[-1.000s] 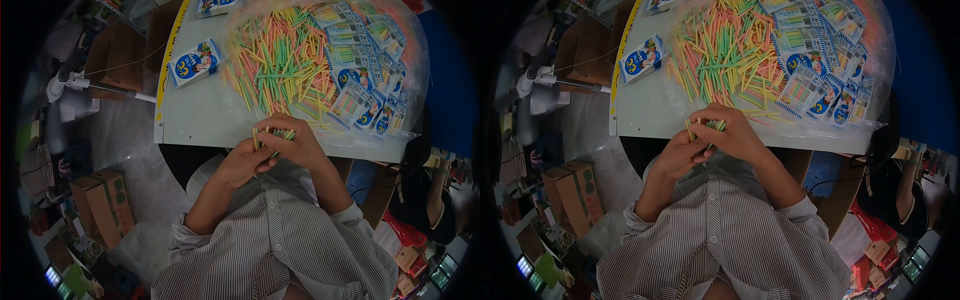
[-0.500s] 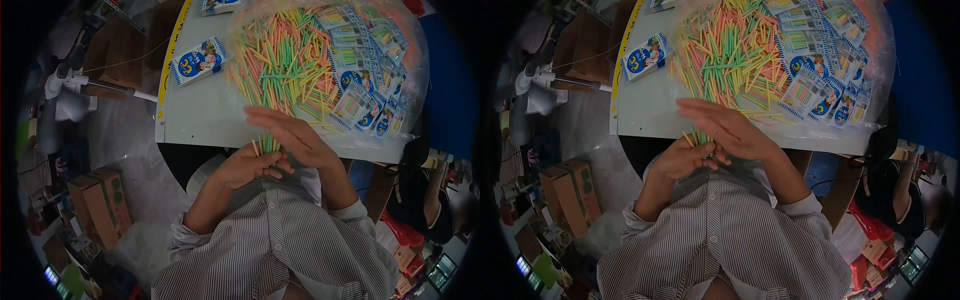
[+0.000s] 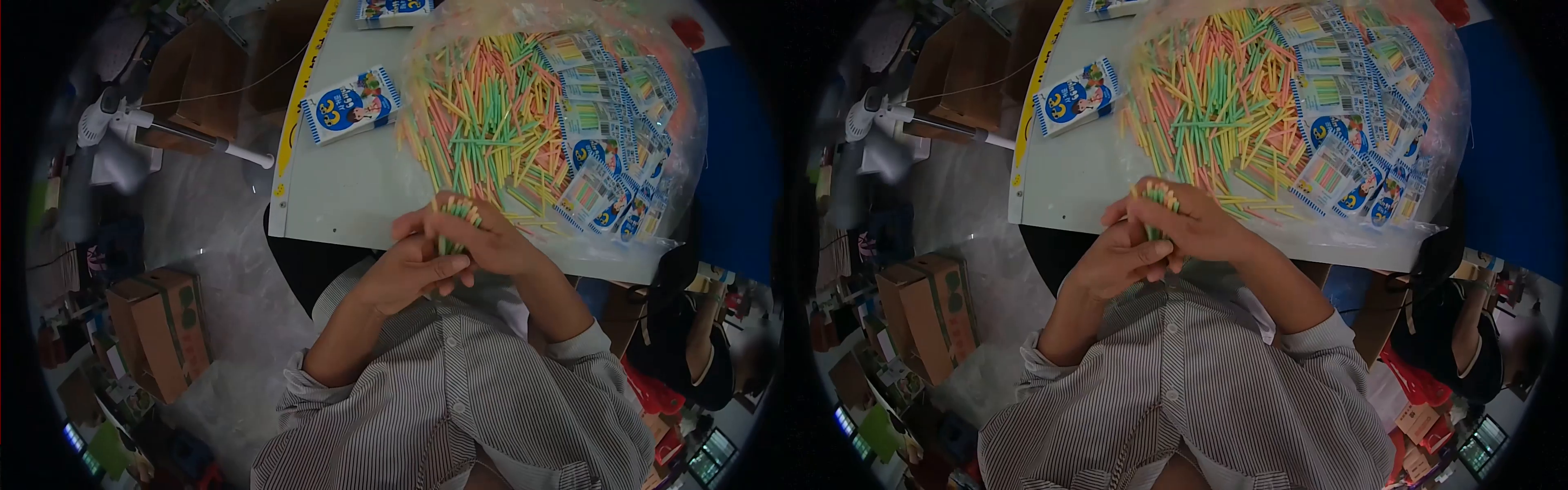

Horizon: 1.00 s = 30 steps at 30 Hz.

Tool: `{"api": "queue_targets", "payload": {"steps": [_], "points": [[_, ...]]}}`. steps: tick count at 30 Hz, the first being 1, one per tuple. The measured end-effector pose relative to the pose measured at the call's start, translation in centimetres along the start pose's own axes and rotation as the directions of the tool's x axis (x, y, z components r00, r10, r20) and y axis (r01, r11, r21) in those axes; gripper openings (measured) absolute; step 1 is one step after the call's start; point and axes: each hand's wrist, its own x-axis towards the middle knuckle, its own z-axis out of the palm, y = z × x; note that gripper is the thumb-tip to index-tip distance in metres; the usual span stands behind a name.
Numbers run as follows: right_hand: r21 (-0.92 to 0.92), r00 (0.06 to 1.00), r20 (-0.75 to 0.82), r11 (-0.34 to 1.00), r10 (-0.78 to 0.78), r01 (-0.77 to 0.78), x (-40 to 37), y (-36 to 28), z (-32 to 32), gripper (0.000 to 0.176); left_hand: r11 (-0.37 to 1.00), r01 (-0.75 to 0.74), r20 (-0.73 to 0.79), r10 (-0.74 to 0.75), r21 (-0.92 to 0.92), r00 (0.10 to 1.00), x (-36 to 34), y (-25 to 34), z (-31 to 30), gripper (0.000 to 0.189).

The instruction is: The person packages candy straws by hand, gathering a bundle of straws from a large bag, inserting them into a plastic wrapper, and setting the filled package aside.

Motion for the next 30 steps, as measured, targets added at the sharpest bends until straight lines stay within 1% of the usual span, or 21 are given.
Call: {"api": "queue_targets", "payload": {"steps": [1,2,3,4,5,6,7,8,9,10,12,13,16,18,22,24,25,26,27,28,30], "points": [[-0.003,1.000,0.007,1.000,-0.002,0.002,1.0,-0.2,-0.3,0.025,0.996,-0.063,-0.087,0.068,0.063,0.994,0.0,0.5,0.3,0.023],[-0.167,0.967,-0.156,0.970,-0.203,0.177,2.5,-0.5,-0.9,0.025,0.995,-0.070,-0.089,0.076,0.066,0.993,-0.1,1.0,0.0,0.023],[-0.350,0.866,-0.278,0.883,-0.416,0.311,4.0,-0.9,-1.4,0.026,0.919,-0.172,-0.253,0.272,0.356,0.929,-0.1,1.5,-0.3,0.028],[-0.354,0.864,-0.272,0.879,-0.423,0.319,5.1,-1.4,-1.7,0.026,0.755,-0.194,-0.339,0.488,0.627,0.805,0.0,2.3,-0.7,0.034],[-0.538,0.835,-0.291,0.802,-0.466,0.260,6.1,-1.8,-1.8,0.023,0.749,-0.199,-0.333,0.494,0.632,0.803,0.4,3.3,-1.4,0.034],[-0.698,0.805,-0.299,0.693,-0.512,0.181,7.0,-2.3,-1.9,0.021,0.252,-0.114,-0.129,0.774,0.961,0.620,0.9,4.7,-2.2,0.037],[-0.702,0.803,-0.293,0.687,-0.518,0.187,7.9,-2.3,-2.0,0.021,-0.302,0.119,0.216,0.861,0.946,0.461,1.4,6.0,-3.0,0.040],[-0.822,0.801,-0.210,0.545,-0.561,0.166,8.8,-2.0,-2.1,0.029,-0.305,0.120,0.222,0.864,0.945,0.451,2.1,7.1,-3.8,0.040],[-0.913,0.799,-0.123,0.383,-0.589,0.142,9.5,-1.9,-2.1,0.039,-0.403,0.220,0.257,0.833,0.888,0.490,3.0,7.9,-4.9,0.040],[-0.916,0.794,-0.114,0.372,-0.597,0.148,9.8,-2.1,-2.0,0.039,-0.495,0.310,0.283,0.798,0.812,0.532,3.4,8.3,-5.7,0.040],[-0.982,0.953,-0.147,0.152,-0.265,-0.109,9.9,-2.5,-1.7,0.054,-0.526,0.311,0.296,0.775,0.792,0.558,3.6,8.4,-7.2,0.037],[-0.983,0.950,-0.148,0.148,-0.275,-0.111,9.9,-2.1,-1.7,0.054,-0.553,0.309,0.297,0.747,0.773,0.594,3.7,8.4,-7.8,0.034],[-0.995,0.907,-0.069,0.097,-0.416,-0.031,9.0,-1.0,-1.5,0.056,-0.529,0.248,0.314,0.753,0.811,0.578,3.5,8.2,-8.7,0.028],[-0.953,0.884,-0.154,0.302,-0.443,-0.015,8.2,-1.2,-1.5,0.056,-0.475,0.206,0.286,0.764,0.855,0.578,3.0,8.6,-8.4,0.025],[-0.963,0.826,-0.094,0.262,-0.556,0.067,7.2,-1.3,-1.7,0.053,-0.358,0.133,0.212,0.771,0.924,0.601,2.8,9.1,-7.7,0.022],[-0.954,0.714,-0.099,0.270,-0.693,0.130,7.7,-1.1,-1.6,0.051,-0.367,0.138,0.213,0.764,0.920,0.609,2.6,9.0,-7.2,0.024],[-0.954,0.707,-0.103,0.270,-0.699,0.129,8.0,-1.3,-1.6,0.051,-0.371,0.145,0.210,0.760,0.917,0.615,2.5,9.0,-6.9,0.027],[-0.978,0.753,-0.070,0.194,-0.654,0.077,8.4,-1.5,-1.6,0.047,-0.379,0.141,0.218,0.755,0.915,0.619,2.4,8.9,-6.8,0.027],[-0.993,0.798,-0.047,0.114,-0.601,0.028,8.6,-1.6,-1.7,0.044,-0.380,0.145,0.245,0.799,0.913,0.550,2.3,8.7,-6.8,0.031],[-0.993,0.796,-0.054,0.118,-0.603,0.022,8.9,-1.4,-1.9,0.044,-0.378,0.150,0.269,0.837,0.913,0.477,2.0,8.4,-6.8,0.035],[-0.999,0.791,0.045,-0.027,-0.610,0.036,9.7,-1.0,-2.1,0.037,-0.318,0.133,0.232,0.868,0.939,0.439,1.0,8.1,-7.0,0.036]]}}
